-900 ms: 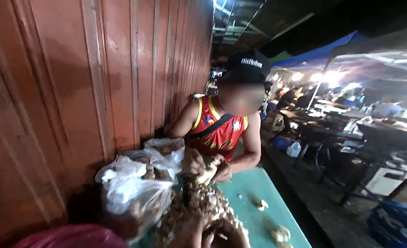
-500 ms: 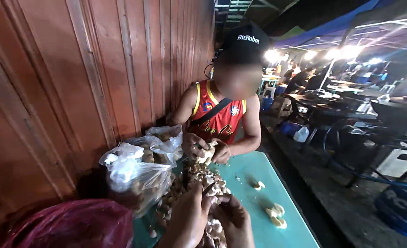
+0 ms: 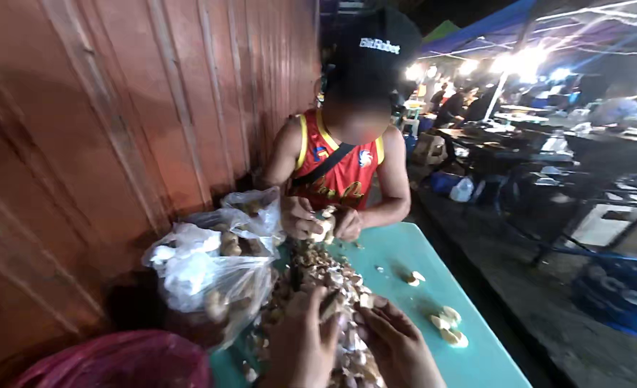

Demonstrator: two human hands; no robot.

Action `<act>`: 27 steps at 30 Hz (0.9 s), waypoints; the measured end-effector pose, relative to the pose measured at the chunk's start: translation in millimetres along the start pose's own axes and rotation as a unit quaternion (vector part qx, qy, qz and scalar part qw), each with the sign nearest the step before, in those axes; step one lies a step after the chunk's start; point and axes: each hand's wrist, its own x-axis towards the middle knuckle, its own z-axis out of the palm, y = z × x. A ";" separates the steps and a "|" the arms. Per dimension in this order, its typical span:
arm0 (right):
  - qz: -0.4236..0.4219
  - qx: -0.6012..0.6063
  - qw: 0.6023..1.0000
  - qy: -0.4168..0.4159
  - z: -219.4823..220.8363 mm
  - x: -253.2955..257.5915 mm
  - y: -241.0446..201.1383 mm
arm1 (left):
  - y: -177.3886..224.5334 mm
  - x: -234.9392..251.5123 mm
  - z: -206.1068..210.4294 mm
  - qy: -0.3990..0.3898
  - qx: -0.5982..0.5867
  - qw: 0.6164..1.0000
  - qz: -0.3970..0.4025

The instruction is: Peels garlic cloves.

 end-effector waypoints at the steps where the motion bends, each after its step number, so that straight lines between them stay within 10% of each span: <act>1: 0.018 0.013 1.000 -0.001 3.6 -0.8 0.7 | 0.7 -1.1 -0.3 0.011 0.003 1.000 0.005; 27: -0.045 -0.174 0.979 -0.093 2.2 -2.0 13.8 | 1.8 1.7 -7.3 -0.072 0.014 0.997 -0.029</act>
